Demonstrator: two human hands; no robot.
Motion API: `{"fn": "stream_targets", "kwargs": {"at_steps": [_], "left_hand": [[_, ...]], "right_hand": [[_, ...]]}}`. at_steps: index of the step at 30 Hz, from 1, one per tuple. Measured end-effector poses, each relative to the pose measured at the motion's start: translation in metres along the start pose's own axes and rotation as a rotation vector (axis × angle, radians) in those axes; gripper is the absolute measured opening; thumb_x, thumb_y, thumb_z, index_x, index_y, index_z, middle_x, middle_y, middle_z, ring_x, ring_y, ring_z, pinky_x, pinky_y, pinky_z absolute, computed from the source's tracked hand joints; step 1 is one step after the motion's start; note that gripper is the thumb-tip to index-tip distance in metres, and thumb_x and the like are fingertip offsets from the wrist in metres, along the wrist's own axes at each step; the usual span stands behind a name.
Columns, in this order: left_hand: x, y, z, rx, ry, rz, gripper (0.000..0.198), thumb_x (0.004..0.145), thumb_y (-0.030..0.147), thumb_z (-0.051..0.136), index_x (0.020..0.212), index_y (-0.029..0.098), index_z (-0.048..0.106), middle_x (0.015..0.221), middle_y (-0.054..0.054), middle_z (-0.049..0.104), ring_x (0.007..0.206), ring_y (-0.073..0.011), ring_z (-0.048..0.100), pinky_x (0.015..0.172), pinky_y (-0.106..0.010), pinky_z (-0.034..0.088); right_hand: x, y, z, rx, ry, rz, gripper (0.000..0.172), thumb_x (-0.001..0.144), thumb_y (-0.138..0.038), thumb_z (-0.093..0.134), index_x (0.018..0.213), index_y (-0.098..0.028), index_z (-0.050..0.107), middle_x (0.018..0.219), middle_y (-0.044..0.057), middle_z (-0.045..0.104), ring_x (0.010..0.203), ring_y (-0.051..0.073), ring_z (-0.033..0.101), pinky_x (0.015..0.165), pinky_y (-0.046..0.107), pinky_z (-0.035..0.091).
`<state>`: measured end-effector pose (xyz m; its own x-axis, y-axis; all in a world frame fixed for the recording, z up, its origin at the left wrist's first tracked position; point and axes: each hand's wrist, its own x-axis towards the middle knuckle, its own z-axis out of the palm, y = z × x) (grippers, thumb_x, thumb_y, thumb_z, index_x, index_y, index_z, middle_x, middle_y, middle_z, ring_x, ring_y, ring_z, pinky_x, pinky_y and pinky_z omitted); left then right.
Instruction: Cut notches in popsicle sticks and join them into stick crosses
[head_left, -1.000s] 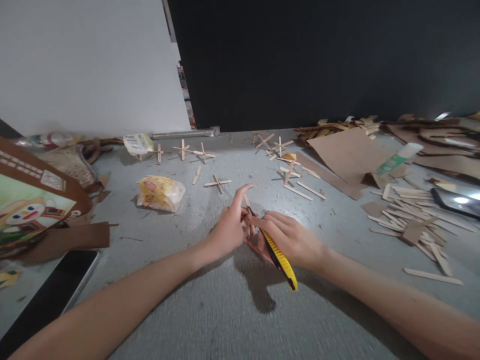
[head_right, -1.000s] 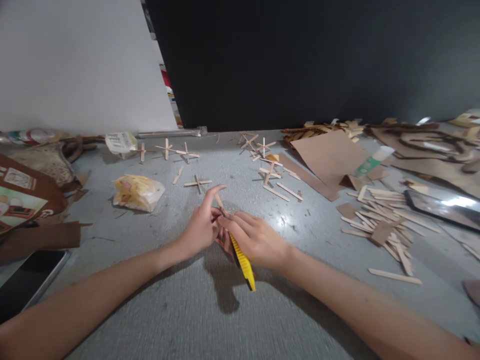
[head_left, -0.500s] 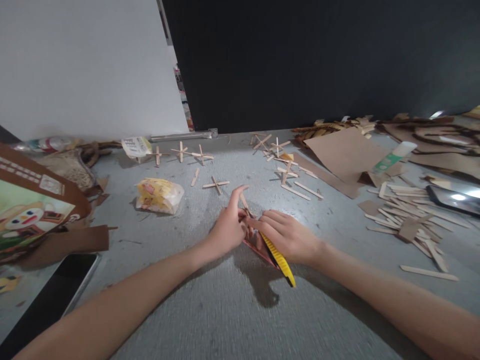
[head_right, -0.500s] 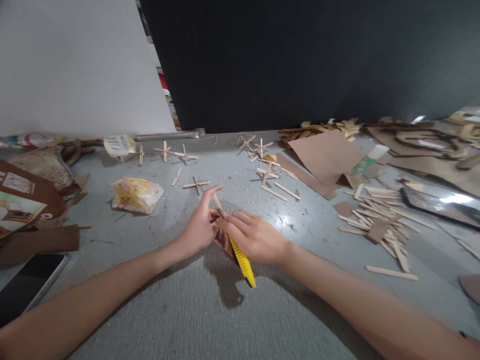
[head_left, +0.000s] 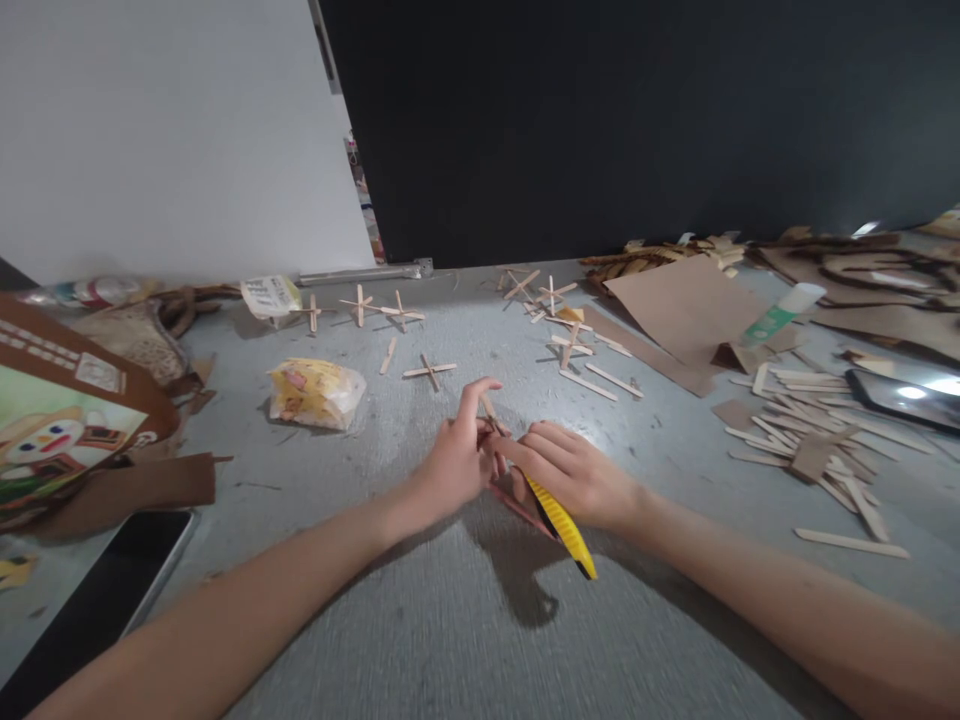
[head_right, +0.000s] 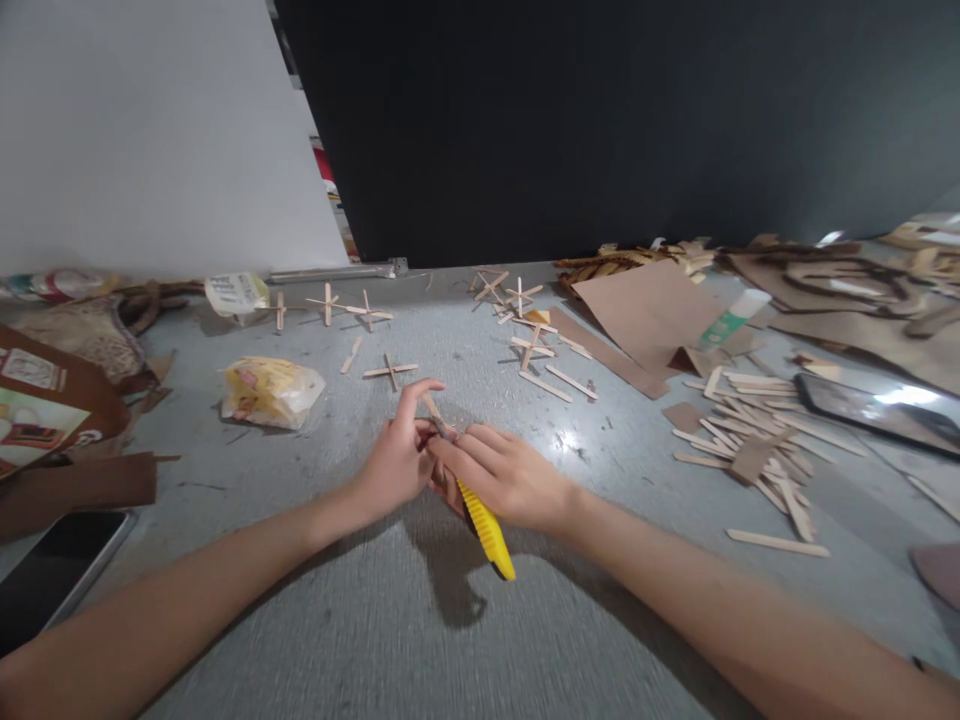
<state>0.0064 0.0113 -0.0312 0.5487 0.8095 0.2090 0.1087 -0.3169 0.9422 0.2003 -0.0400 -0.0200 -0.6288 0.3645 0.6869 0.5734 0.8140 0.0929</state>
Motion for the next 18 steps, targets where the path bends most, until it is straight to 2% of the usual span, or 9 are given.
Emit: {"fn": "stream_targets", "kwargs": {"at_steps": [5,8,11,14,18], "left_hand": [[0.004,0.004,0.003,-0.198,0.071,-0.128,0.057,0.090,0.018,0.063,0.140,0.029,0.037,0.075,0.006,0.069,0.050,-0.0128,0.063,0.049,-0.022,0.048],[0.005,0.008,0.003,-0.237,0.081,-0.151,0.050,0.091,0.030,0.071,0.126,0.027,0.037,0.069,0.007,0.069,0.049,-0.0148,0.064,0.049,-0.024,0.049],[0.006,0.012,0.002,-0.252,0.113,-0.143,0.051,0.089,0.042,0.078,0.108,0.027,0.033,0.067,0.005,0.072,0.054,-0.0166,0.069,0.054,-0.026,0.053],[0.006,0.014,0.001,-0.273,0.137,-0.125,0.054,0.090,0.050,0.078,0.101,0.027,0.030,0.068,0.003,0.074,0.055,-0.0173,0.071,0.056,-0.027,0.055],[0.008,0.013,0.000,-0.289,0.129,-0.096,0.049,0.096,0.061,0.067,0.101,0.027,0.031,0.064,0.005,0.069,0.050,-0.0177,0.067,0.051,-0.029,0.054]], "right_hand": [[-0.001,0.001,0.000,0.057,0.072,0.031,0.042,0.105,-0.010,0.049,0.147,-0.011,0.050,0.084,0.006,0.069,0.072,0.020,0.063,0.065,0.033,0.054],[-0.003,0.000,0.001,0.070,0.119,0.076,0.041,0.103,-0.008,0.050,0.143,-0.014,0.053,0.082,0.004,0.066,0.068,0.019,0.061,0.062,0.031,0.052],[-0.004,0.002,0.004,0.100,0.173,0.255,0.036,0.102,-0.010,0.053,0.137,-0.021,0.057,0.081,0.002,0.065,0.069,0.018,0.063,0.063,0.029,0.053],[-0.004,0.007,0.007,0.165,0.187,0.451,0.030,0.105,-0.017,0.056,0.133,-0.024,0.061,0.089,0.003,0.071,0.076,0.017,0.069,0.070,0.029,0.058],[0.000,0.013,0.004,0.354,0.120,0.543,0.021,0.106,-0.024,0.059,0.126,-0.024,0.065,0.098,0.006,0.078,0.080,0.016,0.075,0.072,0.027,0.060]]}}
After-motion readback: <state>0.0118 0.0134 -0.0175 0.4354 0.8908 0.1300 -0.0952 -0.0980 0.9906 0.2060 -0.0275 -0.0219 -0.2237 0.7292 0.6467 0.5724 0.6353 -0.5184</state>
